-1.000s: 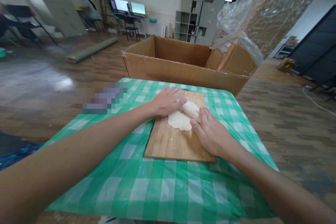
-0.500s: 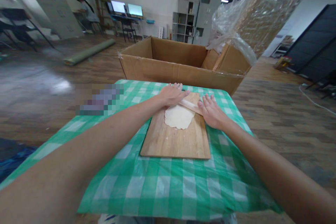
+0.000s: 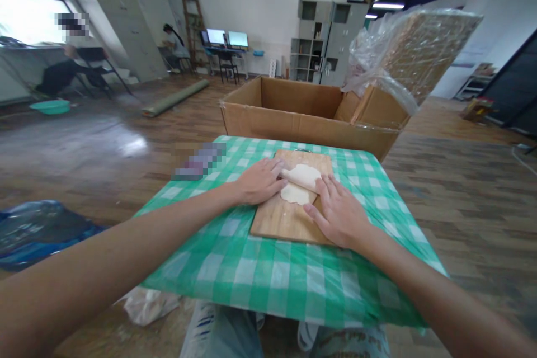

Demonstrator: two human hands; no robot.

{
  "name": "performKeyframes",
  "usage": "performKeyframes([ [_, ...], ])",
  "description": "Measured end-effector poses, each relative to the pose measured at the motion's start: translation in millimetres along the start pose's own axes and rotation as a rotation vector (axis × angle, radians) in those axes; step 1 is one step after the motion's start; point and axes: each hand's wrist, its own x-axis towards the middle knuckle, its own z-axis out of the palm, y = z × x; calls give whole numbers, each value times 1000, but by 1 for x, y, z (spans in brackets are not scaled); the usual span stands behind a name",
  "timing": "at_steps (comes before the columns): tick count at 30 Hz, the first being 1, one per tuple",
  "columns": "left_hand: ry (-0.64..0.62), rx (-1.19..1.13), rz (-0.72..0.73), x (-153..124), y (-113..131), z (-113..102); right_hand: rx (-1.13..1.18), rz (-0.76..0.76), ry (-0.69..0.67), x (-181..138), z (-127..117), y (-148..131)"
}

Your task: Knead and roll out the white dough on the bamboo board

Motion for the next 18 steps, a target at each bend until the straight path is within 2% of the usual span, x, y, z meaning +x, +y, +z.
performKeyframes([
  [6, 54, 81, -32, -36, 21, -5, 25, -81, -8, -12, -10, -5],
  [11, 85, 56, -29, -56, 33, -12, 21, -119, -2, -14, -10, -1],
  [14, 55, 22, -57, -55, 34, -11, 4, -113, -11, 0, -5, 7],
  [18, 22, -3, -142, -36, 22, -2, 9, -100, -43, 31, 3, 22],
])
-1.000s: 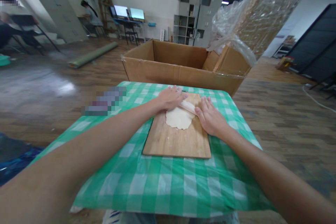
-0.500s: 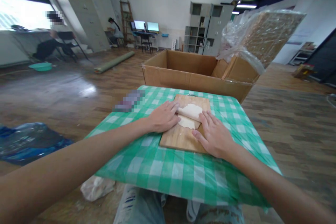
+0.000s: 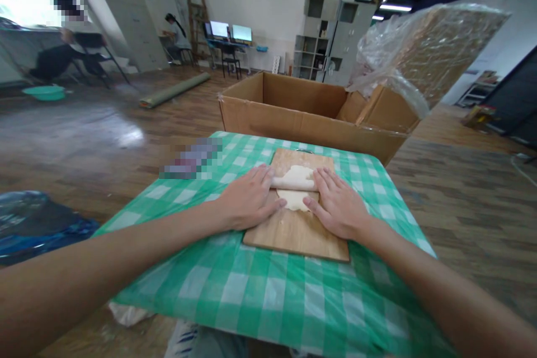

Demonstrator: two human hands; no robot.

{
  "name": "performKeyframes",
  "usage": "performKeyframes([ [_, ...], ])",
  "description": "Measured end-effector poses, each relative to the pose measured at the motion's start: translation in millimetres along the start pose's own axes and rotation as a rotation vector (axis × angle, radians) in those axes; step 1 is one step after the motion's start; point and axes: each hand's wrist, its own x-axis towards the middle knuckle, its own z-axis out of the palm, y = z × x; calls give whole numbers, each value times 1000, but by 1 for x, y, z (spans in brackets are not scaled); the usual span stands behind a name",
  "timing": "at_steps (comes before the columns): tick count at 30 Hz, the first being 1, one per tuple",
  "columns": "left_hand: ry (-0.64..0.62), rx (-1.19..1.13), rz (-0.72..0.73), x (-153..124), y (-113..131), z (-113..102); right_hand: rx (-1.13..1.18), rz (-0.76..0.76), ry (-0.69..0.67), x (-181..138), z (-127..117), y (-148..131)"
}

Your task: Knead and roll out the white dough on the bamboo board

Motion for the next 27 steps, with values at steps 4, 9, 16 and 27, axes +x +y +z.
performKeyframes([
  [4, -66, -71, -58, 25, -15, 6, 31, 13, -27, 29, 6, 17],
  [9, -125, -183, -159, 58, -36, 13, 77, 37, -54, 65, 15, 37],
  [16, -124, -235, -214, 101, -64, 30, 135, 23, -58, 104, 31, 57],
  [27, -41, -95, -77, 70, -43, 24, 40, 99, -4, 71, 21, 32],
])
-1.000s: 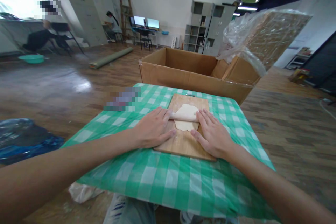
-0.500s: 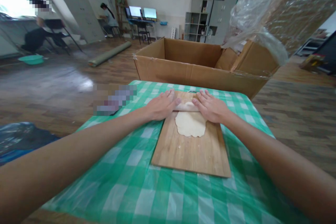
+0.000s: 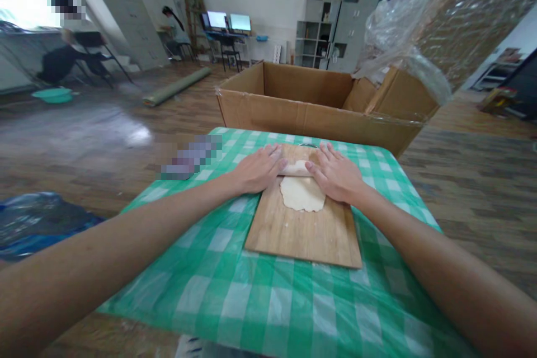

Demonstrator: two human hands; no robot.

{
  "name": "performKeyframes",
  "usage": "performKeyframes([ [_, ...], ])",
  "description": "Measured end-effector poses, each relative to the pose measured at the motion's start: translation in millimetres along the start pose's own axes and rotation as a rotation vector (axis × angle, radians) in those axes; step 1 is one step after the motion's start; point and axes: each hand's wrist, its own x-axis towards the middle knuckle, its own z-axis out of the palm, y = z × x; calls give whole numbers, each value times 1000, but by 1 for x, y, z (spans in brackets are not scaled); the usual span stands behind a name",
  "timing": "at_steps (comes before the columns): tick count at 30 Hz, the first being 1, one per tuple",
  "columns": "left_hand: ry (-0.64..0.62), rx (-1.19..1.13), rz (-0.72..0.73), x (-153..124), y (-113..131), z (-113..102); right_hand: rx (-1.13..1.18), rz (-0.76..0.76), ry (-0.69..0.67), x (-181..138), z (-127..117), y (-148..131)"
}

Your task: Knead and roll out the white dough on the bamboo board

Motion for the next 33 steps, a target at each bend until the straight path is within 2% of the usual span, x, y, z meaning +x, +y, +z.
performKeyframes([
  [4, 1, 24, 30, -28, 14, -6, -28, -54, -8, -36, -12, -18],
  [10, 38, 117, 135, -70, 36, -18, -63, -69, 49, -94, -19, -45],
  [16, 58, 115, 156, -86, 51, -31, -41, -55, 14, -128, -26, -66],
  [20, 55, 76, 119, -76, 55, -30, -69, -12, 21, -140, -29, -80],
  [24, 42, 46, 88, -51, 53, -19, -87, 56, 24, -128, -28, -84],
  [29, 79, 120, 150, -10, 41, -7, -105, 85, -19, -89, -20, -60],
  [33, 41, 138, 163, 20, 32, -5, -72, 39, -79, -60, -13, -27],
])
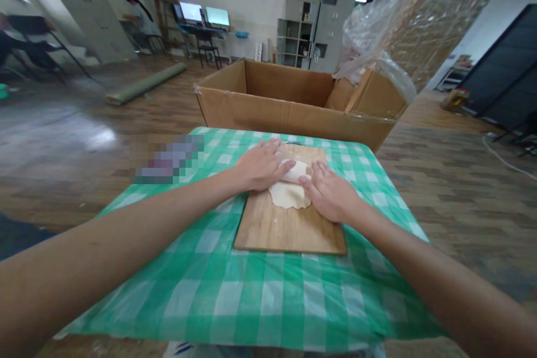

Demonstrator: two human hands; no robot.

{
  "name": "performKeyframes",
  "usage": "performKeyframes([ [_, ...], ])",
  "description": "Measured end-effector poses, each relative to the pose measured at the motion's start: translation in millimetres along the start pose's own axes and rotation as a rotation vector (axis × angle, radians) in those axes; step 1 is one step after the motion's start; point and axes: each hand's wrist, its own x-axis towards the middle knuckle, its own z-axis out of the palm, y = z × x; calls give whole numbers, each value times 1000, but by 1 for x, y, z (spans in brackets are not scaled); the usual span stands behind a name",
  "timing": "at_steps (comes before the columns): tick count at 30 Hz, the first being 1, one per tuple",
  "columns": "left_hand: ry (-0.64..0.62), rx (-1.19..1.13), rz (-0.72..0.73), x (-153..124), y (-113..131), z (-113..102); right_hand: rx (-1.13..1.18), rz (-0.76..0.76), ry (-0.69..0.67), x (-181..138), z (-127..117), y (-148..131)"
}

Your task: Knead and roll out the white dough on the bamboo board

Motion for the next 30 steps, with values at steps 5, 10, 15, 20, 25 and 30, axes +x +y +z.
performKeyframes([
  [5, -77, -7, 29, 33, -14, 2, -15, -129, 50, 34, 15, 38],
  [10, -131, -72, -78, 54, -20, 5, -116, -136, 32, 55, 20, 50],
  [15, -77, -61, -8, 39, -16, 5, -115, -55, 84, 45, 11, 32],
  [20, 15, -64, -8, 5, -1, 3, -42, -8, 104, 11, 1, 4],
  [25, -1, -111, -55, -32, 16, -3, -12, 14, 103, -29, 0, -18],
  [30, -36, -90, -13, -68, 34, -14, -1, -46, 102, -62, 0, -31],
])
